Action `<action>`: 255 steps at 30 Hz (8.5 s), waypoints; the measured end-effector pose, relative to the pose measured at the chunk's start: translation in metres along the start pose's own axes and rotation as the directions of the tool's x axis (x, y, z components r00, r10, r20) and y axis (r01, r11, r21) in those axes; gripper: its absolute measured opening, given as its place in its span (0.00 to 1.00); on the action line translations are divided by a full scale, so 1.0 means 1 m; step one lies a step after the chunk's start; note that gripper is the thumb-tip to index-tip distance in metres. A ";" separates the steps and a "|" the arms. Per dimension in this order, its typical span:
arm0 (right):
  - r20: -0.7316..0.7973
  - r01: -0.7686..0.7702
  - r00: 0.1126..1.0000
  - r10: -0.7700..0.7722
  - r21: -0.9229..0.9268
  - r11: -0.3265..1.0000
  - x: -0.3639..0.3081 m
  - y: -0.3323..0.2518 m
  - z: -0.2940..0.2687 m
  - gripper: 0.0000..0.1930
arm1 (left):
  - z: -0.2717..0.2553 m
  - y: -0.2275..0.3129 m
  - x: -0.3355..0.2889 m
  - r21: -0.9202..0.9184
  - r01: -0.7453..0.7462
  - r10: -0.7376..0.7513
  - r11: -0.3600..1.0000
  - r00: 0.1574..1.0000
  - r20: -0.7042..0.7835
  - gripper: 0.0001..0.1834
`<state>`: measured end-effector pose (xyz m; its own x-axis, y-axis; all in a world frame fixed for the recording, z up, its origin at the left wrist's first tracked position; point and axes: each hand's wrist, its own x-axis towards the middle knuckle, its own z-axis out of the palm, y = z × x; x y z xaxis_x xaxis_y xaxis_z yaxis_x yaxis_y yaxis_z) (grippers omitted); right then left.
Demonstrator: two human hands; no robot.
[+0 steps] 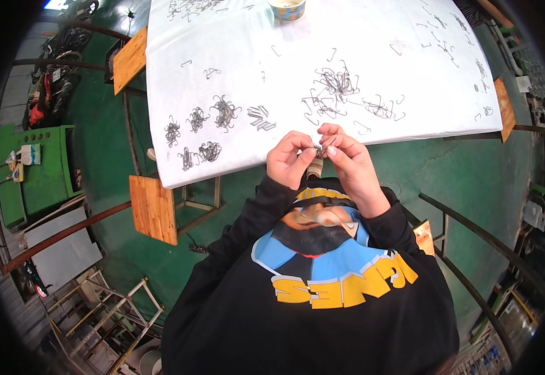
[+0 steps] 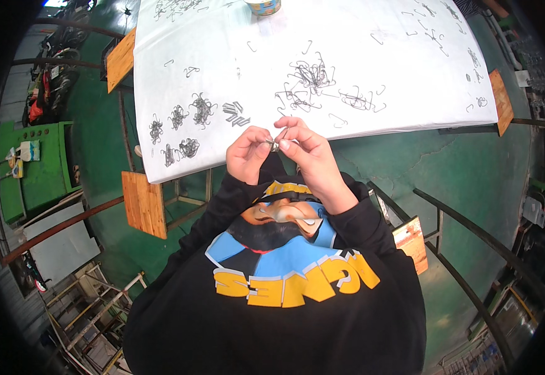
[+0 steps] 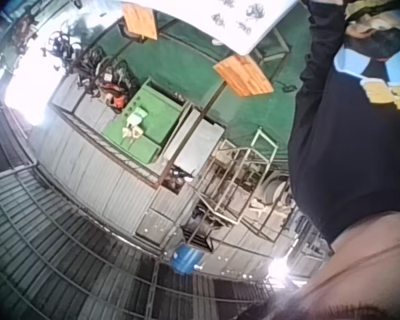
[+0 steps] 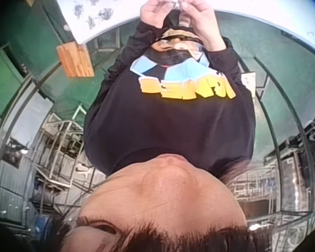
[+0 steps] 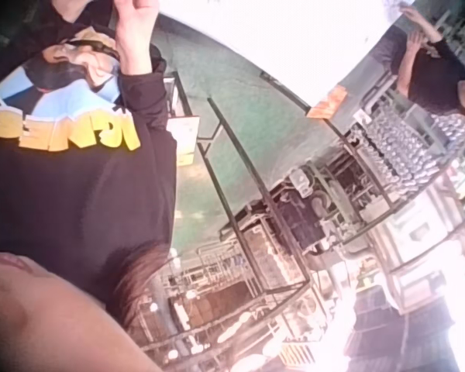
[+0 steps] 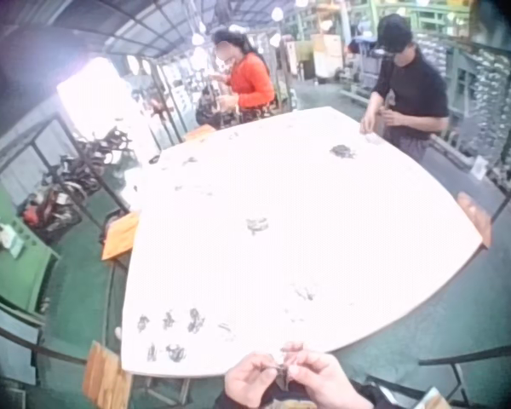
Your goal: The person picks up metal clips from a table and hangs them onto a metal rack frame.
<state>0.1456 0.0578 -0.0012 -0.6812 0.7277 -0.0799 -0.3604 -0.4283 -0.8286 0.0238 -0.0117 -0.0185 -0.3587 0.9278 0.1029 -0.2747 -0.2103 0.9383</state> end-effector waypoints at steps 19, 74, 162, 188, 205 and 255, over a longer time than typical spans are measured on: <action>0.038 0.123 0.992 -0.118 -0.194 0.973 -0.009 -0.010 -0.004 0.02 | 0.002 -0.005 0.004 0.060 0.042 -0.050 0.997 0.989 0.137 0.03; 0.091 0.182 0.983 -0.158 -0.548 0.816 -0.014 -0.010 0.004 0.03 | -0.003 0.031 0.028 0.357 -0.238 0.200 0.903 0.970 0.141 0.02; 0.235 0.456 0.867 -0.439 -0.728 0.512 -0.009 -0.015 0.015 0.06 | 0.005 0.038 0.002 -0.041 0.160 -0.162 0.986 0.985 -0.063 0.04; 0.199 0.176 0.979 -0.054 -0.944 -0.280 0.111 0.058 -0.072 0.04 | -0.011 0.043 -0.015 0.499 -0.258 0.262 0.827 0.963 0.062 0.06; -0.176 -0.178 0.979 0.103 -0.492 0.852 0.095 0.001 -0.063 0.06 | -0.008 0.030 -0.013 0.457 -0.253 0.264 0.852 0.964 0.042 0.04; 0.220 0.445 0.877 -0.426 -0.704 0.553 -0.002 -0.012 0.013 0.12 | -0.034 0.005 0.010 0.164 0.116 -0.063 0.980 0.953 -0.297 0.05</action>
<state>0.1427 0.0546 0.0157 -0.5843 0.7031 0.4052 -0.0536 0.4648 -0.8838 -0.0111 -0.0139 -0.0239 -0.5897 0.8054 -0.0594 -0.1647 -0.0479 0.9852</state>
